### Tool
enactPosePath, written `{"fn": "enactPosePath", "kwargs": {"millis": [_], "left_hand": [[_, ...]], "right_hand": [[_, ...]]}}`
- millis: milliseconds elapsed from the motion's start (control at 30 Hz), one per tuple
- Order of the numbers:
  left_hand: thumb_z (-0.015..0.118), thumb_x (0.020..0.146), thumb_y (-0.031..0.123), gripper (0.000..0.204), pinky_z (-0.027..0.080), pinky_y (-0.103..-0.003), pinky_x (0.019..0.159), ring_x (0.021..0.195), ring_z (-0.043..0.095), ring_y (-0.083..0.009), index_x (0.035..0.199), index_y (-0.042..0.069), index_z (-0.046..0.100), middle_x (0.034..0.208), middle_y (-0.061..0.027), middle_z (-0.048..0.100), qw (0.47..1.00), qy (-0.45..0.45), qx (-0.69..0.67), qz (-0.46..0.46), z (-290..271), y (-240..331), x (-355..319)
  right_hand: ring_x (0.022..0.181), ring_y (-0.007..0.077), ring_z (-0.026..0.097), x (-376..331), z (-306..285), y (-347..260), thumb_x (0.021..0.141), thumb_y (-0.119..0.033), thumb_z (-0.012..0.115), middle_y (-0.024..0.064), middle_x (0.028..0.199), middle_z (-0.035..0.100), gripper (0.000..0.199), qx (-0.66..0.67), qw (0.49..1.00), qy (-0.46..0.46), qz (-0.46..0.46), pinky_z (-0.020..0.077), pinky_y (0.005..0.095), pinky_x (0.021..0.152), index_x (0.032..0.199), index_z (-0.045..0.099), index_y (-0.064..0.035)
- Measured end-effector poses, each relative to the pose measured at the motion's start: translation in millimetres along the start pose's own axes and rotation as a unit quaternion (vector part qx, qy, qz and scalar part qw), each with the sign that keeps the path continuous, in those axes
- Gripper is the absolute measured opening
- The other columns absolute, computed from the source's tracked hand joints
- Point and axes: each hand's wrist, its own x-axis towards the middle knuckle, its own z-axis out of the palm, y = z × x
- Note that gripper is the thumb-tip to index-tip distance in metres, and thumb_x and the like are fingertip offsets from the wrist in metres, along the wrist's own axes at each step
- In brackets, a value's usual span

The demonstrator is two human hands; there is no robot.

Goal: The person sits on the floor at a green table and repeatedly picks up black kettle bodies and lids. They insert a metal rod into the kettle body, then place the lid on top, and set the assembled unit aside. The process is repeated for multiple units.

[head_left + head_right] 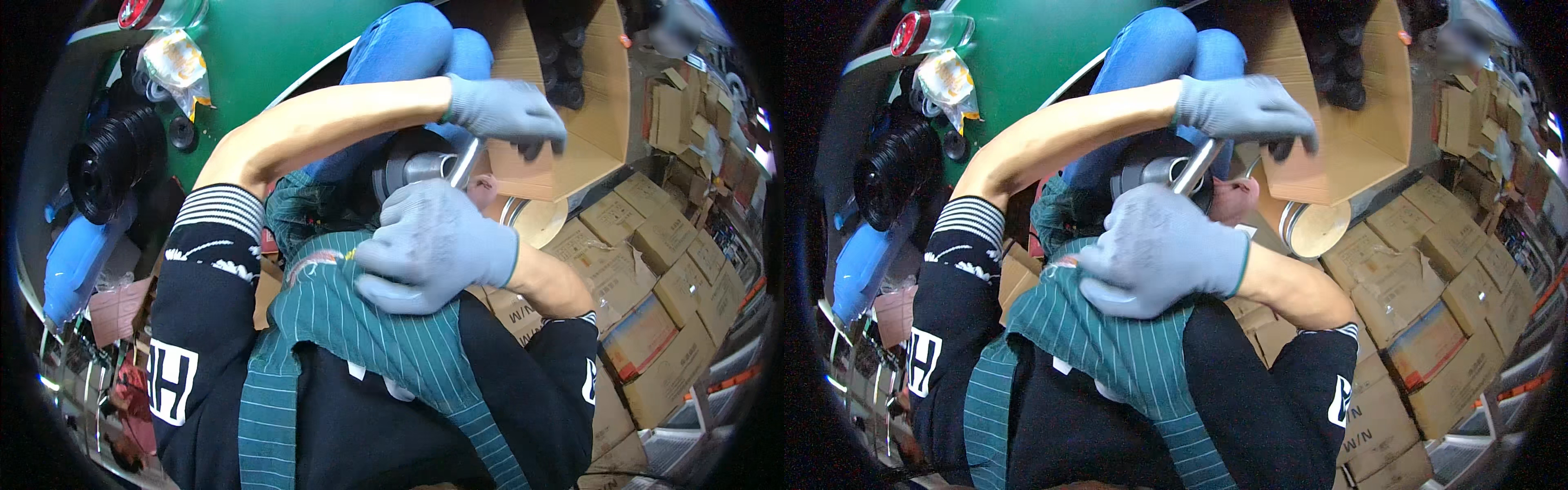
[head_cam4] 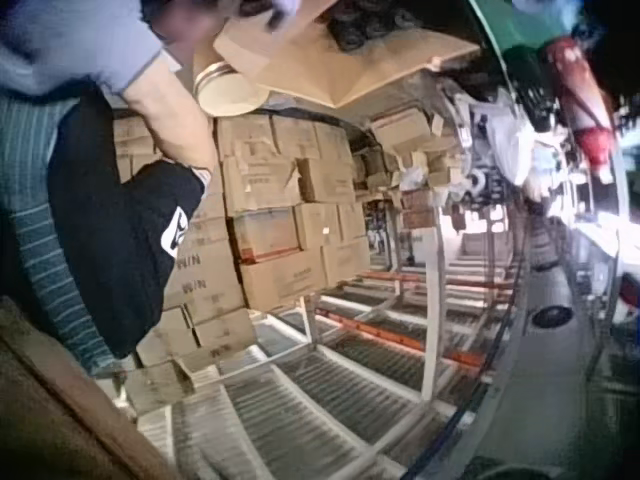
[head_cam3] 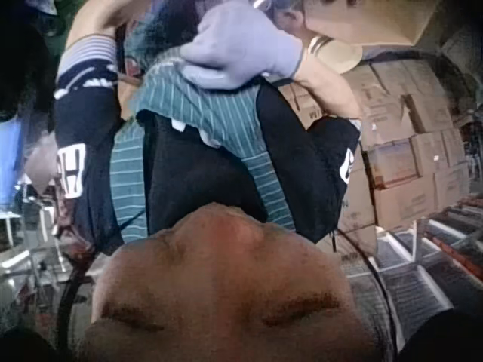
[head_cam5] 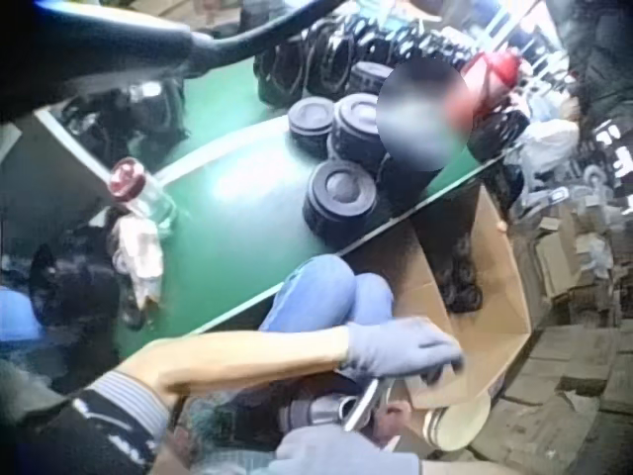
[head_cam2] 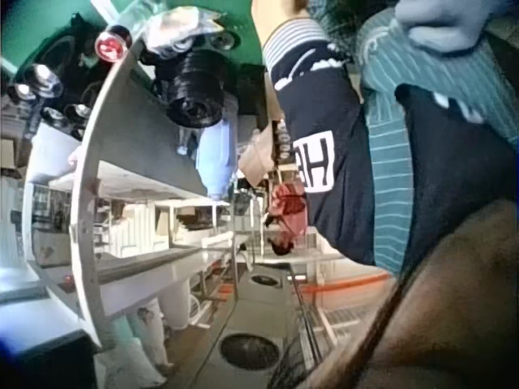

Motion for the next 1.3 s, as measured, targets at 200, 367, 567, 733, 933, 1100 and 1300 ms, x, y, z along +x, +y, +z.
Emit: {"fn": "enactPosePath", "kwargs": {"millis": [200, 367, 567, 733, 933, 1100, 1300], "left_hand": [[0.057, 0.114, 0.032, 0.037, 0.058, -0.037, 0.098, 0.107, 0.075, -0.0194, 0.131, 0.004, 0.074, 0.117, -0.0115, 0.079, 0.876, 0.420, 0.210, 0.112, -29, 9, -55], [0.060, 0.111, 0.035, 0.035, 0.060, -0.038, 0.092, 0.102, 0.076, -0.0235, 0.125, 0.007, 0.075, 0.110, -0.0109, 0.079, 0.844, 0.382, 0.365, -0.088, -27, 116, -164], [0.068, 0.098, 0.055, 0.050, 0.060, -0.046, 0.061, 0.073, 0.077, -0.0305, 0.094, 0.005, 0.073, 0.083, -0.0160, 0.074, 0.645, 0.086, 0.669, -0.358, 131, 182, -102], [0.065, 0.103, 0.042, 0.037, 0.055, -0.040, 0.051, 0.066, 0.076, -0.0237, 0.086, 0.010, 0.074, 0.077, -0.0097, 0.074, 0.627, 0.239, 0.656, -0.347, 128, 101, -89], [0.066, 0.105, 0.042, 0.038, 0.054, -0.038, 0.047, 0.058, 0.074, -0.0237, 0.085, 0.010, 0.072, 0.067, -0.0073, 0.071, 0.626, 0.221, 0.679, -0.313, 125, 119, -105], [0.066, 0.107, 0.038, 0.039, 0.053, -0.051, 0.056, 0.063, 0.071, -0.0410, 0.081, 0.008, 0.064, 0.069, -0.0220, 0.066, 0.709, 0.234, 0.627, -0.223, 91, 108, -139], [0.063, 0.108, 0.017, 0.021, 0.046, -0.041, 0.057, 0.061, 0.045, -0.0372, 0.092, 0.004, 0.067, 0.074, -0.0224, 0.051, 0.868, 0.141, 0.455, -0.137, 26, 95, -160]], "right_hand": [[0.113, 0.0359, 0.074, -15, 5, 31, 0.103, -0.064, 0.051, 0.0253, 0.128, 0.072, 0.079, 0.648, 0.722, 0.238, -0.035, 0.0574, 0.0403, 0.102, 0.145, 0.061, 0.0019], [0.153, 0.0470, 0.043, -15, 5, 69, 0.109, -0.077, 0.014, 0.0322, 0.157, 0.052, 0.097, 0.772, 0.521, 0.353, -0.089, 0.0193, 0.0625, 0.133, 0.168, 0.028, -0.0012], [0.166, 0.0424, 0.016, -9, 18, 86, 0.103, -0.085, 0.015, 0.0284, 0.177, 0.021, 0.107, 0.708, 0.565, 0.423, -0.034, 0.0057, 0.0619, 0.134, 0.175, 0.002, -0.0076], [0.156, 0.0413, 0.042, 5, 3, 85, 0.109, -0.071, 0.021, 0.0303, 0.158, 0.052, 0.092, 0.686, 0.574, 0.442, 0.068, 0.0255, 0.0580, 0.130, 0.172, 0.023, -0.0047], [0.083, 0.0367, 0.075, -36, 37, 181, 0.103, -0.021, 0.060, 0.0149, 0.098, 0.080, 0.019, -0.283, 0.902, 0.327, -0.004, 0.0568, 0.0498, 0.075, 0.118, 0.069, -0.0130], [0.071, 0.0366, 0.073, -42, 58, 155, 0.103, -0.022, 0.061, 0.0122, 0.078, 0.074, 0.019, -0.302, 0.885, 0.345, 0.085, 0.0554, 0.0507, 0.062, 0.118, 0.065, -0.0102], [0.060, 0.0330, 0.074, -45, 58, 78, 0.104, -0.024, 0.060, 0.0107, 0.071, 0.073, 0.018, -0.416, 0.812, 0.332, 0.239, 0.0545, 0.0465, 0.047, 0.115, 0.066, -0.0105]]}}
